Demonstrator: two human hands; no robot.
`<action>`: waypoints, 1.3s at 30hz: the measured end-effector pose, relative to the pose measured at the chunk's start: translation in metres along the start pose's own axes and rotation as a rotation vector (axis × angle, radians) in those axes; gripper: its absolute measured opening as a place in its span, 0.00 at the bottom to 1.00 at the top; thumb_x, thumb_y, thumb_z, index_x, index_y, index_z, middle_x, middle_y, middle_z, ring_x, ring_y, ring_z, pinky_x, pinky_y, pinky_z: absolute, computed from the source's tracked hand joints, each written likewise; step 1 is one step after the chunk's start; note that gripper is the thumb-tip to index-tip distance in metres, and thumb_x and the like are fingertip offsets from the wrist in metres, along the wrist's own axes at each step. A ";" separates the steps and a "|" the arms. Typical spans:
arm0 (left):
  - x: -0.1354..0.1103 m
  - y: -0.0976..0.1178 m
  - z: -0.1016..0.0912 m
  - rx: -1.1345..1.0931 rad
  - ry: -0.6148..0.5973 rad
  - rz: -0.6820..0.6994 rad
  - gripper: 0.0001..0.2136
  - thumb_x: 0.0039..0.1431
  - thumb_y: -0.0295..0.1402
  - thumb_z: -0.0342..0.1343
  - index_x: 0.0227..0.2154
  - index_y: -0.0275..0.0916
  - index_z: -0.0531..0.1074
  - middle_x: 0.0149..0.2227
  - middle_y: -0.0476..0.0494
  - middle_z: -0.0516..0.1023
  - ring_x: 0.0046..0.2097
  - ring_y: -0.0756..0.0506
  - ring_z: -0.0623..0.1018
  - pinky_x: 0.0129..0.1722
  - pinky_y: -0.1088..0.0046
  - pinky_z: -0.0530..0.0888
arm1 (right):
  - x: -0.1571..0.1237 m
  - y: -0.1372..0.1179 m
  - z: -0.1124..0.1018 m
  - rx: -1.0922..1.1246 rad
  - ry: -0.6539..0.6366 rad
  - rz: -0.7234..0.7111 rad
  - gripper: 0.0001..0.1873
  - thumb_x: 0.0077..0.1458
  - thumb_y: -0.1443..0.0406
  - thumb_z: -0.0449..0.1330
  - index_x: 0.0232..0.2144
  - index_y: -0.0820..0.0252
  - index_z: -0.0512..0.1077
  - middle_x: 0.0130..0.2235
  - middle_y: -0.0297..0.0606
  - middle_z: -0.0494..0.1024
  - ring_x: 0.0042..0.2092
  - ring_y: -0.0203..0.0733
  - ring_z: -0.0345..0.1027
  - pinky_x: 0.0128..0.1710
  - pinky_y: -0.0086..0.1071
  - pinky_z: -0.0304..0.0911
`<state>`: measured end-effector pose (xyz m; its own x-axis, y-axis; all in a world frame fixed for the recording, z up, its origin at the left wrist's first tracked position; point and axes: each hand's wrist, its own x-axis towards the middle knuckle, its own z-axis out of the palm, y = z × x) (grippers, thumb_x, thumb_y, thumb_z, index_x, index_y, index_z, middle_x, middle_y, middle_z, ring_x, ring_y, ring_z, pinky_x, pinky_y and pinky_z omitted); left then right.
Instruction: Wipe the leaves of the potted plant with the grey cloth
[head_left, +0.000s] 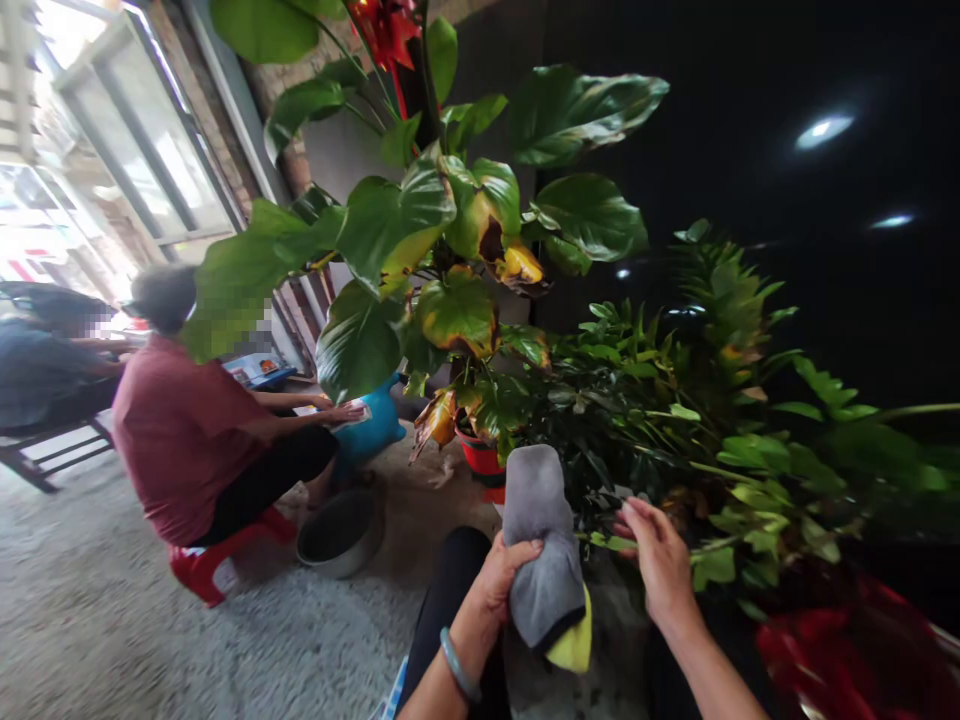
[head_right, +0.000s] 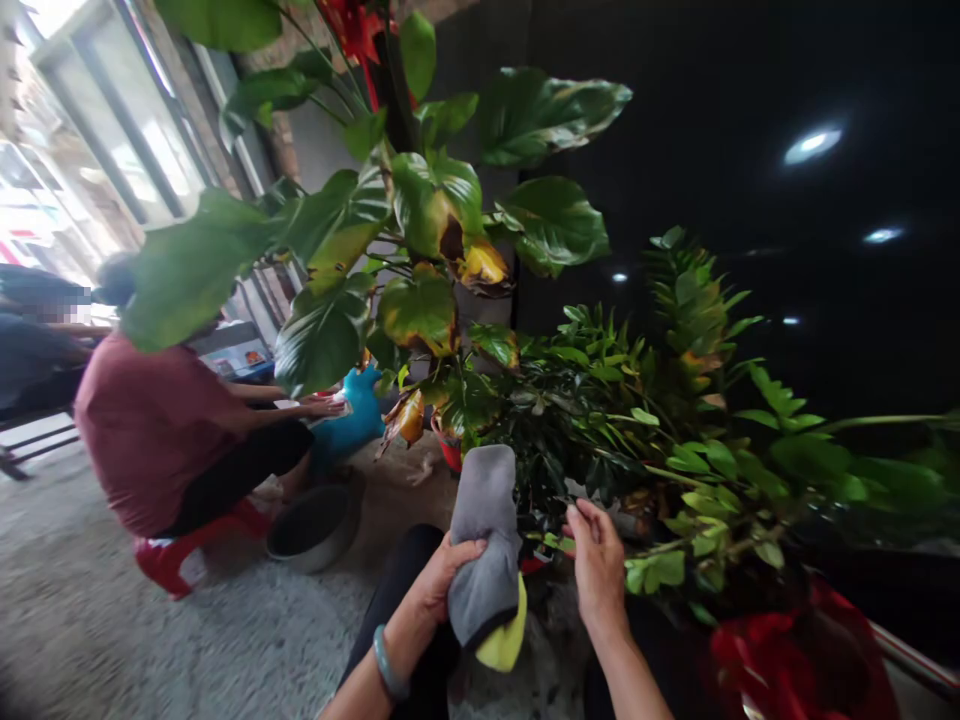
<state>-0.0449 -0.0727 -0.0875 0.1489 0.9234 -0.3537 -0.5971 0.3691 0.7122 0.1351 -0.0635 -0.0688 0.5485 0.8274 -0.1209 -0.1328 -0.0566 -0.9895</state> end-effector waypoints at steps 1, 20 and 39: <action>0.000 0.001 -0.002 0.010 -0.010 -0.001 0.25 0.21 0.33 0.76 0.29 0.34 0.77 0.26 0.44 0.80 0.28 0.46 0.77 0.33 0.69 0.73 | 0.006 -0.004 0.004 0.040 -0.022 0.050 0.24 0.33 0.48 0.64 0.32 0.56 0.74 0.30 0.39 0.81 0.33 0.49 0.75 0.23 0.34 0.64; 0.008 0.055 0.022 0.104 0.075 0.216 0.28 0.29 0.42 0.75 0.34 0.31 0.77 0.30 0.42 0.81 0.31 0.44 0.78 0.35 0.69 0.75 | 0.034 0.017 0.022 0.071 -0.314 0.259 0.20 0.21 0.52 0.69 0.14 0.58 0.70 0.14 0.32 0.70 0.16 0.33 0.59 0.15 0.27 0.53; 0.005 0.077 0.047 0.024 0.053 0.181 0.21 0.41 0.40 0.69 0.39 0.36 0.78 0.32 0.45 0.82 0.34 0.44 0.81 0.38 0.71 0.76 | 0.035 0.010 0.004 0.166 -0.407 0.155 0.21 0.22 0.52 0.72 0.16 0.59 0.72 0.19 0.37 0.74 0.21 0.37 0.64 0.20 0.30 0.61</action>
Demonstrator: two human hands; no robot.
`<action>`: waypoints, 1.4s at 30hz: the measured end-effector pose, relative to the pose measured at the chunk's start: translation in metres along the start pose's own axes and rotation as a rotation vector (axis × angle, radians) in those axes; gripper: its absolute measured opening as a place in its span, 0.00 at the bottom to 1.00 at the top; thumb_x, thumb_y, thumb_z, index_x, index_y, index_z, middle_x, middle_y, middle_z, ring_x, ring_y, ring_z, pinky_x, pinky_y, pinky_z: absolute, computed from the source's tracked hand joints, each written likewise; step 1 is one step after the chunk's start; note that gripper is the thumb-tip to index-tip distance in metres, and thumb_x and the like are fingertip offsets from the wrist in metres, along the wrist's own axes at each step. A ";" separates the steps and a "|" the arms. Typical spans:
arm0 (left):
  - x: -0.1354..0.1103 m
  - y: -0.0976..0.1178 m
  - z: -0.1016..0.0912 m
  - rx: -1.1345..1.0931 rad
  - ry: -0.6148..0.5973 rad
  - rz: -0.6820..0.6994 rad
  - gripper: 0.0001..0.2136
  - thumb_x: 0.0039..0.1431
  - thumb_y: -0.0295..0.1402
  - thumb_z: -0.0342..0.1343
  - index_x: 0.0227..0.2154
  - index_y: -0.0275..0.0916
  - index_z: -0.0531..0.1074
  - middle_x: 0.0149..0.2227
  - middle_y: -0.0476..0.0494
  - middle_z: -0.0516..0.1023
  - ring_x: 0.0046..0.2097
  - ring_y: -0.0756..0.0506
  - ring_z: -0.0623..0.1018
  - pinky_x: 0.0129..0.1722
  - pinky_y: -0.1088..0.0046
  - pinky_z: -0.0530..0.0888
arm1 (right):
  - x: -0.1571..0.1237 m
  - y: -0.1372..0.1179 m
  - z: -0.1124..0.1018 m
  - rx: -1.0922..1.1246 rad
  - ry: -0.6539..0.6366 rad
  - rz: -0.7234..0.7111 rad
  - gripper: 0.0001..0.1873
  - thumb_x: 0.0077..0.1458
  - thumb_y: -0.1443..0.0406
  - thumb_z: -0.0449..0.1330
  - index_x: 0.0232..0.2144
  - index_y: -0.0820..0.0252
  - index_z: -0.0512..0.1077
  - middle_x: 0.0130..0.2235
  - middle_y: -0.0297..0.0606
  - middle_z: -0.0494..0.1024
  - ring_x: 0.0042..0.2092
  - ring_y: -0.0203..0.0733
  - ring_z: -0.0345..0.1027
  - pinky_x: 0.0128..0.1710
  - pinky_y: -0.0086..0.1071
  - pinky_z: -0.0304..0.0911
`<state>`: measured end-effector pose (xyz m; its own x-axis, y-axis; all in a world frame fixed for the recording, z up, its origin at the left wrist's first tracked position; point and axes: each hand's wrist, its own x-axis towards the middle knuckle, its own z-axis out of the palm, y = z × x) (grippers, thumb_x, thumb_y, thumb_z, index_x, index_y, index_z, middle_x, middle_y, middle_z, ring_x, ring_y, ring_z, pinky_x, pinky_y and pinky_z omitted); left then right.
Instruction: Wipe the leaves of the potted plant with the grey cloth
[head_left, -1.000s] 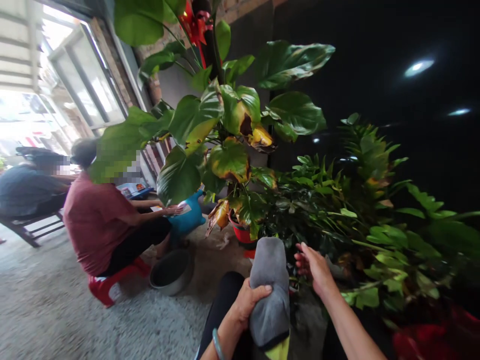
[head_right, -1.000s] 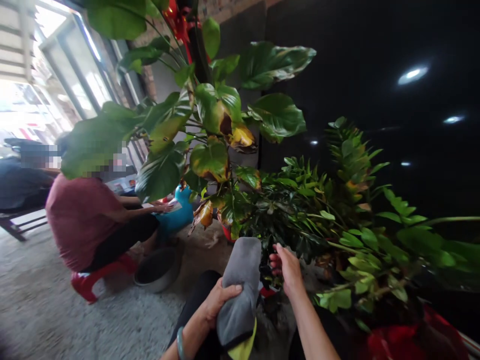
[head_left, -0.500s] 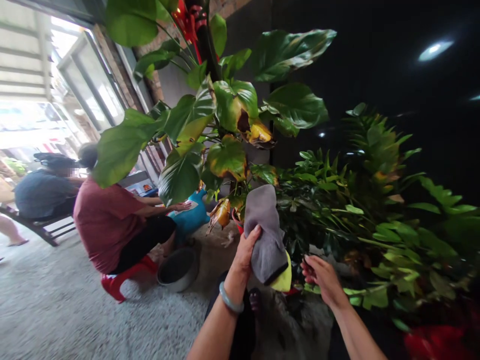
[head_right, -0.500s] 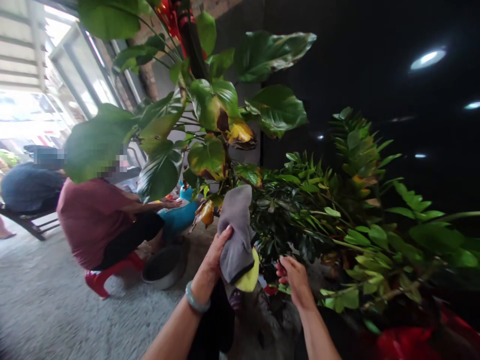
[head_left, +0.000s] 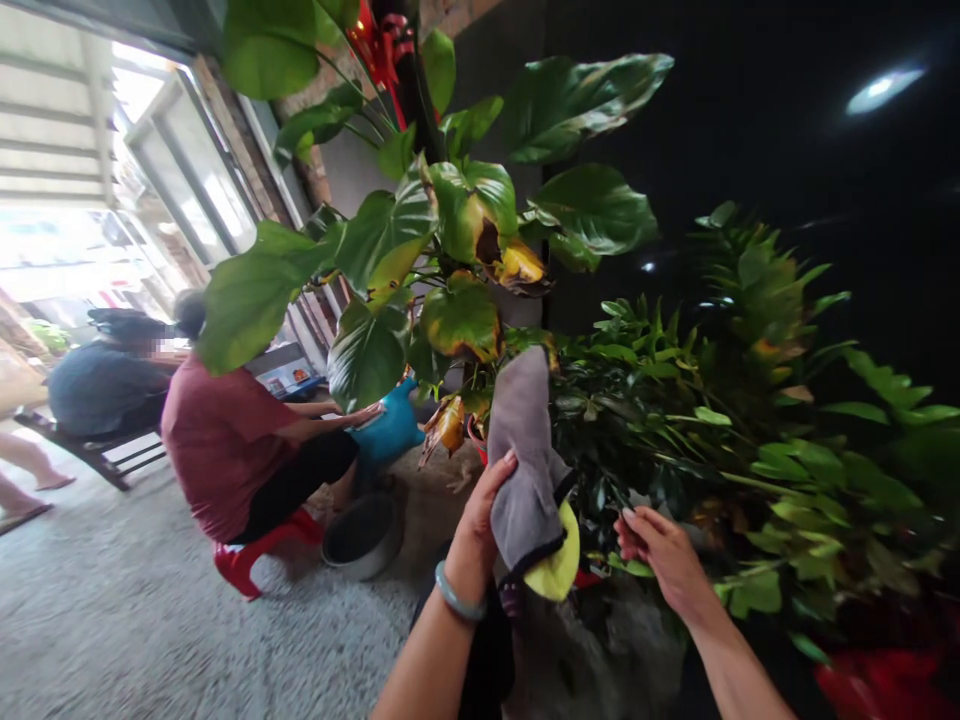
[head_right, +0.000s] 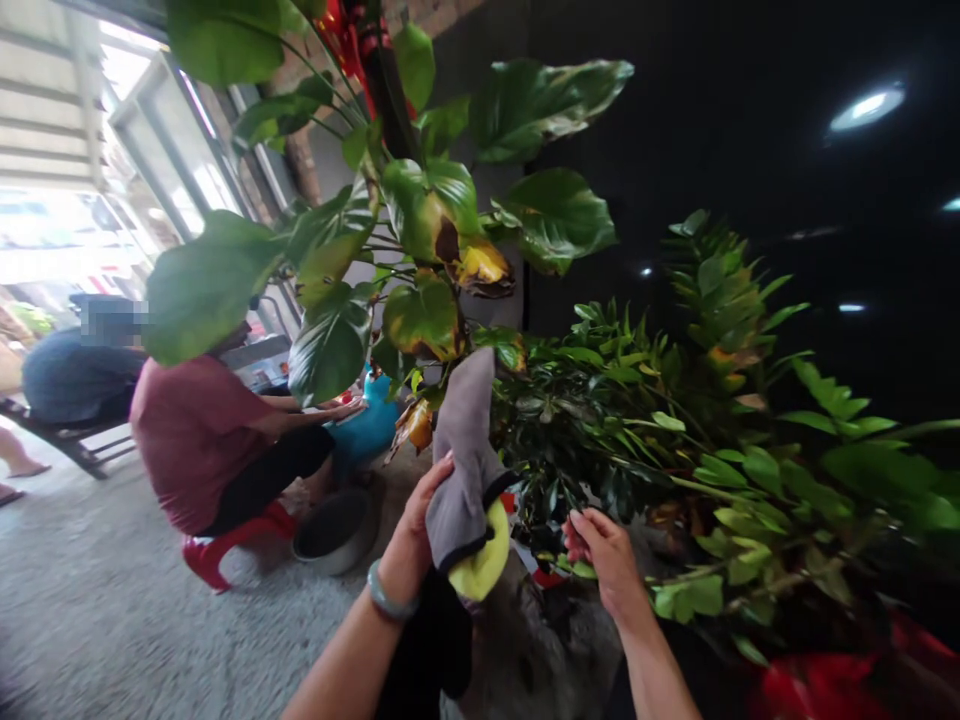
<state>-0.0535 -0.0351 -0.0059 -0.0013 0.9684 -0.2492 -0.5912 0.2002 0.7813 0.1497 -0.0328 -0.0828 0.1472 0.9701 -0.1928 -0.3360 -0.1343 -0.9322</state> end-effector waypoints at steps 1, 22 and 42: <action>0.006 -0.005 0.001 0.022 0.011 -0.038 0.20 0.41 0.39 0.69 0.37 0.35 0.78 0.30 0.45 0.82 0.32 0.44 0.80 0.37 0.71 0.76 | 0.000 0.000 0.001 0.010 0.010 0.006 0.21 0.22 0.52 0.72 0.16 0.59 0.72 0.19 0.37 0.74 0.21 0.37 0.65 0.20 0.31 0.61; -0.007 -0.055 -0.055 0.325 -0.282 -0.342 0.17 0.39 0.38 0.71 0.32 0.32 0.81 0.29 0.41 0.82 0.30 0.46 0.78 0.36 0.70 0.73 | 0.034 0.003 -0.045 0.277 0.449 -0.025 0.19 0.33 0.54 0.68 0.27 0.52 0.66 0.22 0.29 0.73 0.25 0.43 0.72 0.20 0.34 0.66; 0.002 -0.014 0.022 0.612 -0.494 -0.112 0.21 0.35 0.42 0.69 0.34 0.35 0.78 0.30 0.48 0.79 0.32 0.47 0.76 0.36 0.70 0.73 | 0.008 -0.005 -0.041 0.057 0.146 0.081 0.19 0.18 0.62 0.71 0.11 0.57 0.64 0.10 0.29 0.65 0.14 0.33 0.57 0.15 0.28 0.54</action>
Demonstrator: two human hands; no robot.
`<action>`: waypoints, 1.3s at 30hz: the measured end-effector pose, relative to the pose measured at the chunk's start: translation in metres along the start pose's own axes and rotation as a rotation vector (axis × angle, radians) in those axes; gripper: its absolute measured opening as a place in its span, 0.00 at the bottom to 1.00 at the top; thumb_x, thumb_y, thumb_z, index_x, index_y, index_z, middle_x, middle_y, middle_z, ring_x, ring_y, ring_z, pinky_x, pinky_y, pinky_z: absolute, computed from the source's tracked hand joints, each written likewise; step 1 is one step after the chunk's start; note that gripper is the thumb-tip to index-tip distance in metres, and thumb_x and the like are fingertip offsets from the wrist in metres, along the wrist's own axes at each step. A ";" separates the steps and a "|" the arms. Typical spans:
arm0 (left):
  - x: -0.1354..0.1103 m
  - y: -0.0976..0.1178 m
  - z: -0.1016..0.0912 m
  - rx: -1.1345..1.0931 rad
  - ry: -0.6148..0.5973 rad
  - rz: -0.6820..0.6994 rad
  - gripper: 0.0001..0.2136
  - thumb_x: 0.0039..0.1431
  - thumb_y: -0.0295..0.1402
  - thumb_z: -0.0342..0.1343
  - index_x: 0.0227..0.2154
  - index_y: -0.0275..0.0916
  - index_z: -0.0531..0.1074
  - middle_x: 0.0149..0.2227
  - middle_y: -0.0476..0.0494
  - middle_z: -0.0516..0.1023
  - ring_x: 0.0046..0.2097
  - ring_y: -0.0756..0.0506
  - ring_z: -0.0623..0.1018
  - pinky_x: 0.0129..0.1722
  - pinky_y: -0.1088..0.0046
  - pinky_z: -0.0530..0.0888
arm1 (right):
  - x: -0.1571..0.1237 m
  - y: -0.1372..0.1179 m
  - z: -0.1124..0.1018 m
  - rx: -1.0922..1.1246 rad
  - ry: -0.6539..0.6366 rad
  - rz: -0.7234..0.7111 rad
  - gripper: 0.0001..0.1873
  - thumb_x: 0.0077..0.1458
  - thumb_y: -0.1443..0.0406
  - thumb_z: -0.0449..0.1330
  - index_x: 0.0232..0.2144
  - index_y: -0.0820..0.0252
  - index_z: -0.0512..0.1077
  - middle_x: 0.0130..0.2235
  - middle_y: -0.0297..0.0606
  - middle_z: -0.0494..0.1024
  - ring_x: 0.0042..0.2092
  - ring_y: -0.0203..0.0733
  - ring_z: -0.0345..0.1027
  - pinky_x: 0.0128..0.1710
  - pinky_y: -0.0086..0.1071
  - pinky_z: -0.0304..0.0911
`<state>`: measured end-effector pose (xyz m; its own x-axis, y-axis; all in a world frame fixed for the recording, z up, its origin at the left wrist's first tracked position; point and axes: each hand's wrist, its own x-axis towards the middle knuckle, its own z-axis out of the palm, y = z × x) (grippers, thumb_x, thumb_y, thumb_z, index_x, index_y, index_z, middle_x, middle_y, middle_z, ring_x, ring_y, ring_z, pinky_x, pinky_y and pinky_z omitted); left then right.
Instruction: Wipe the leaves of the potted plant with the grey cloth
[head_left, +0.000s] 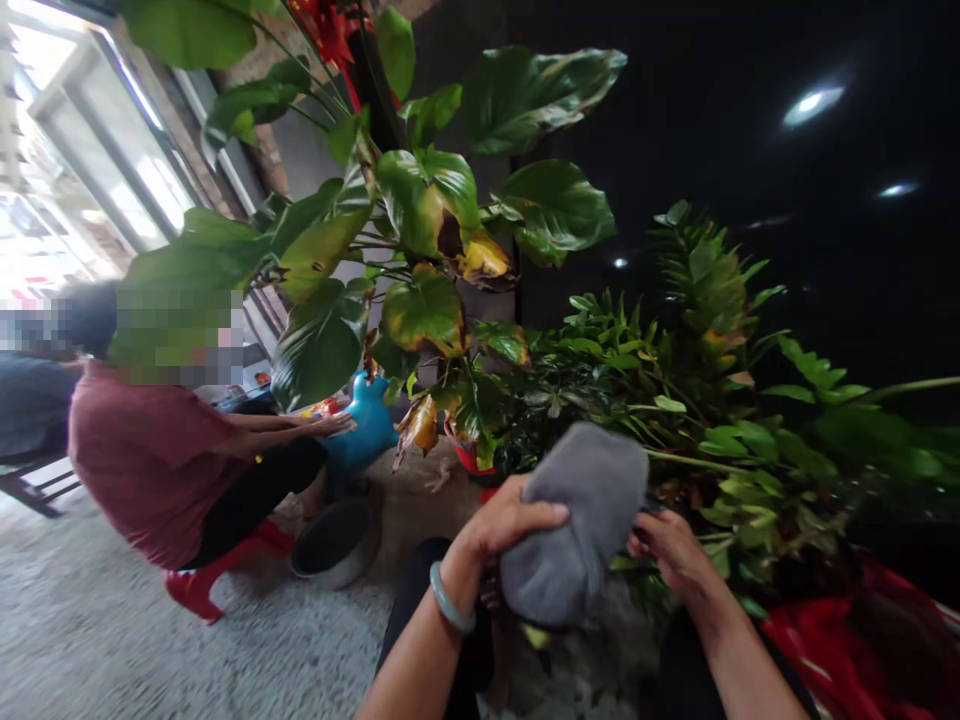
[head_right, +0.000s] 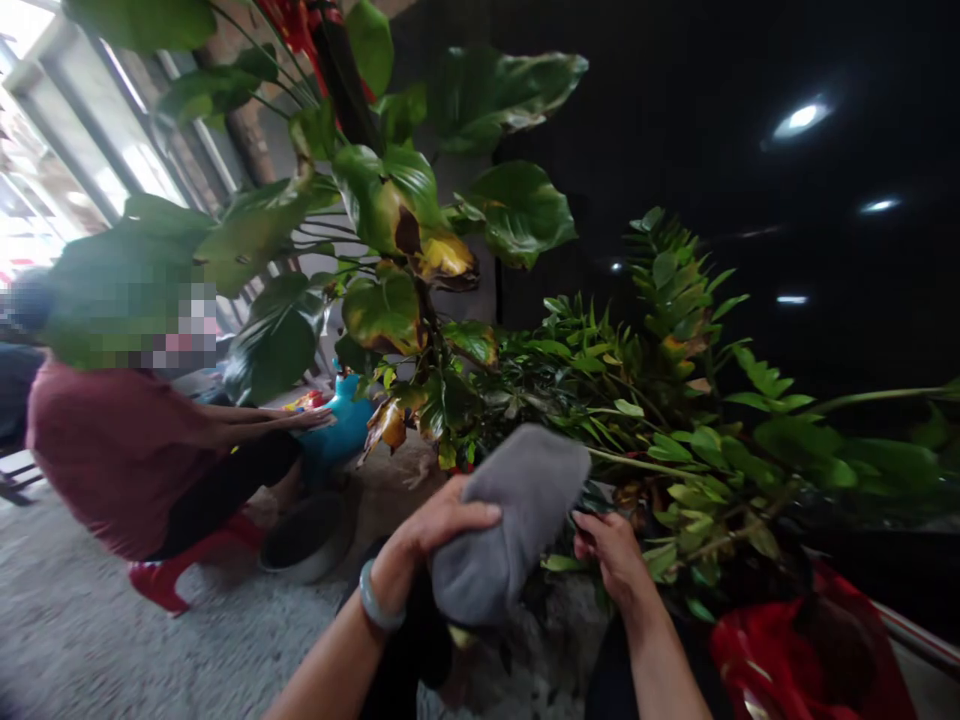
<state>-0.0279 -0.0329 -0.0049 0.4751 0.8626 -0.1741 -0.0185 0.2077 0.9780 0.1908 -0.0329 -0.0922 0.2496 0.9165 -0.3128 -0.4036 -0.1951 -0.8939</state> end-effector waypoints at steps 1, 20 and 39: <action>0.004 0.010 -0.001 -0.050 0.075 0.071 0.22 0.35 0.43 0.69 0.34 0.35 0.78 0.31 0.47 0.79 0.32 0.47 0.76 0.36 0.70 0.73 | -0.002 -0.002 0.001 -0.003 -0.024 -0.010 0.18 0.19 0.61 0.71 0.12 0.58 0.65 0.11 0.29 0.66 0.14 0.33 0.58 0.15 0.28 0.56; 0.038 0.030 -0.002 -0.054 0.177 0.234 0.25 0.37 0.46 0.68 0.36 0.33 0.78 0.31 0.44 0.80 0.32 0.45 0.77 0.35 0.70 0.74 | -0.002 -0.004 0.008 0.007 -0.082 -0.022 0.19 0.23 0.58 0.72 0.12 0.57 0.65 0.12 0.30 0.67 0.15 0.33 0.60 0.16 0.29 0.58; 0.054 0.013 0.002 0.196 0.194 0.154 0.18 0.42 0.41 0.64 0.35 0.33 0.78 0.32 0.45 0.79 0.34 0.45 0.75 0.36 0.70 0.71 | -0.004 -0.002 0.014 -0.009 0.090 0.031 0.17 0.20 0.60 0.70 0.17 0.57 0.69 0.17 0.35 0.74 0.18 0.39 0.66 0.15 0.30 0.61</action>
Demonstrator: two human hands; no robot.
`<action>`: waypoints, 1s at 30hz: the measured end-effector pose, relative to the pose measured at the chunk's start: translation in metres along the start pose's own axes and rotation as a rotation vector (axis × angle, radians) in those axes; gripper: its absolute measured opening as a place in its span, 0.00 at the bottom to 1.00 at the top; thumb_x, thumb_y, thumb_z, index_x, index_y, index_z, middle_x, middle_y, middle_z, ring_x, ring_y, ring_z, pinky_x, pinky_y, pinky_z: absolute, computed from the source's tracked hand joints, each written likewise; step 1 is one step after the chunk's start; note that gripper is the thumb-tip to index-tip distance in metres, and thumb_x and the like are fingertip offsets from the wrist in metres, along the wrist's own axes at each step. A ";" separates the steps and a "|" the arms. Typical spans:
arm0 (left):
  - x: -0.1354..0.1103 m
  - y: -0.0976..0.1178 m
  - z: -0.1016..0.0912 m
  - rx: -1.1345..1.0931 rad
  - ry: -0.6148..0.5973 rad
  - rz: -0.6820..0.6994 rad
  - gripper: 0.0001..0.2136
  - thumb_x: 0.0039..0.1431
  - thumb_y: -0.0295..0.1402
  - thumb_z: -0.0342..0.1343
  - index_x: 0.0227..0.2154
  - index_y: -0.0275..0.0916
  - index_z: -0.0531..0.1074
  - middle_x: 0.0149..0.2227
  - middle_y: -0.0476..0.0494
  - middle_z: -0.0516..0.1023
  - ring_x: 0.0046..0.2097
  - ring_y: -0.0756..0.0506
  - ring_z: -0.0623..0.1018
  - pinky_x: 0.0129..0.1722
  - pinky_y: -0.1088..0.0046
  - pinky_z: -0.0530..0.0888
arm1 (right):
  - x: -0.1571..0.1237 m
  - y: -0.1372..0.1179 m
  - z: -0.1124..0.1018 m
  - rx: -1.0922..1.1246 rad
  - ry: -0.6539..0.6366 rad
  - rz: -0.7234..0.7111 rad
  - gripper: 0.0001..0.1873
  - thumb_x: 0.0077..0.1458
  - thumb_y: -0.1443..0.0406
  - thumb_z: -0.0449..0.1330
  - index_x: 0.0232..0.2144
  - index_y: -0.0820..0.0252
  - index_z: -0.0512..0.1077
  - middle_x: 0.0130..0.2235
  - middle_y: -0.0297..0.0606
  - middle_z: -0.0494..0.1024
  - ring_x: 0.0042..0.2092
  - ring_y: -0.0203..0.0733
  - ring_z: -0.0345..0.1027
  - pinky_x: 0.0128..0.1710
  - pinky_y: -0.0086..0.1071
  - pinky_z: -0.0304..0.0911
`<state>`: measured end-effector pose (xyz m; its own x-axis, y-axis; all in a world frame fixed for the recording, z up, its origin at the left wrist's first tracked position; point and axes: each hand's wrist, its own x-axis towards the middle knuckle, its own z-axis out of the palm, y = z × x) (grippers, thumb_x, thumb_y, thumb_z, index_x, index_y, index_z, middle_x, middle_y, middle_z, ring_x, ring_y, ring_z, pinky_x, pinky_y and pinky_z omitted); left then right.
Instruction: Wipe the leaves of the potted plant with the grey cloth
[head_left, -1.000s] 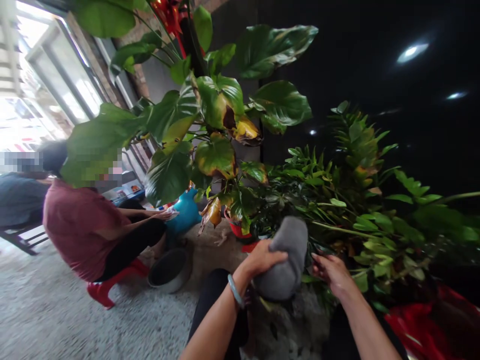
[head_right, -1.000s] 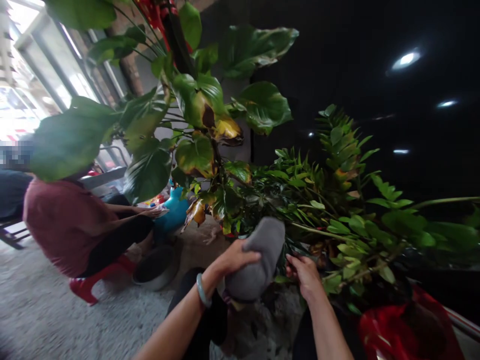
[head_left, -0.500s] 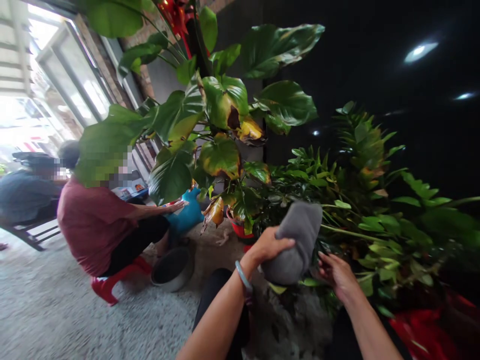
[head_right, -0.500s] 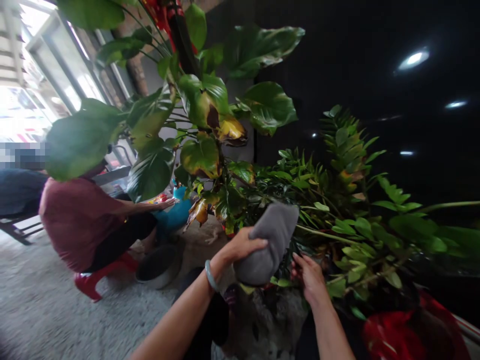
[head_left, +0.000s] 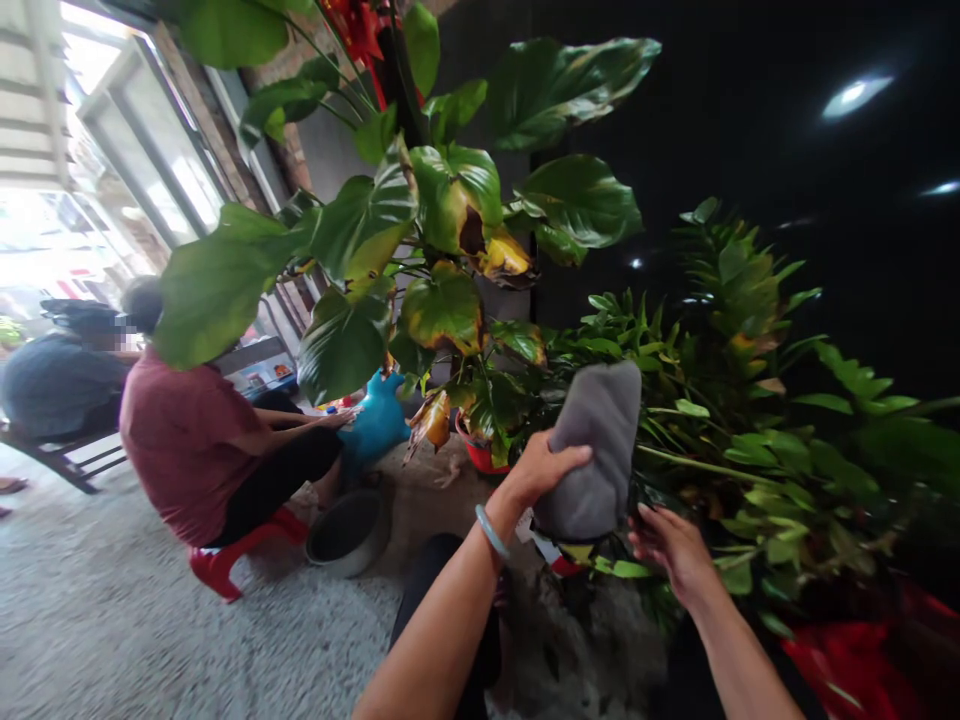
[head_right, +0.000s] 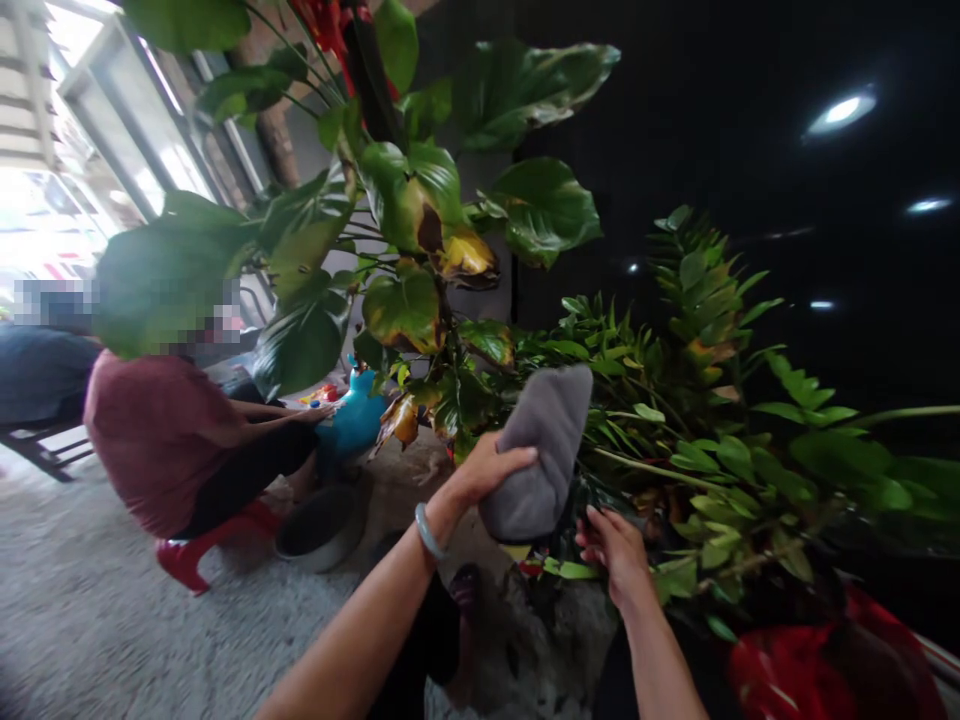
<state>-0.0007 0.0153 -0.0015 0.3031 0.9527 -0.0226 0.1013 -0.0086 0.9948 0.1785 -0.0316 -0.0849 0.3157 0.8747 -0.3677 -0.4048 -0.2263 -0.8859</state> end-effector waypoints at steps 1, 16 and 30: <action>-0.004 -0.011 0.000 0.131 -0.052 -0.041 0.16 0.42 0.39 0.64 0.33 0.34 0.78 0.30 0.47 0.79 0.35 0.44 0.75 0.35 0.71 0.71 | 0.001 0.000 0.000 -0.001 0.021 -0.002 0.17 0.20 0.60 0.70 0.17 0.57 0.69 0.16 0.34 0.74 0.17 0.39 0.66 0.14 0.30 0.60; -0.007 0.000 0.004 0.097 -0.036 0.053 0.15 0.46 0.40 0.60 0.35 0.36 0.78 0.33 0.46 0.79 0.36 0.44 0.75 0.38 0.69 0.72 | 0.004 0.006 -0.003 0.016 0.031 -0.013 0.20 0.20 0.58 0.71 0.18 0.57 0.68 0.16 0.33 0.72 0.17 0.39 0.65 0.15 0.31 0.60; -0.012 0.004 -0.004 -0.060 0.014 0.031 0.21 0.46 0.47 0.62 0.36 0.35 0.77 0.30 0.46 0.78 0.32 0.46 0.75 0.33 0.72 0.71 | 0.001 0.002 -0.002 -0.014 0.042 -0.031 0.19 0.19 0.57 0.70 0.18 0.58 0.70 0.17 0.36 0.74 0.18 0.39 0.66 0.16 0.31 0.60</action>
<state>-0.0080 0.0052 0.0037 0.2920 0.9564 0.0089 0.0350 -0.0200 0.9992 0.1803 -0.0318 -0.0875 0.3640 0.8624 -0.3517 -0.3826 -0.2058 -0.9007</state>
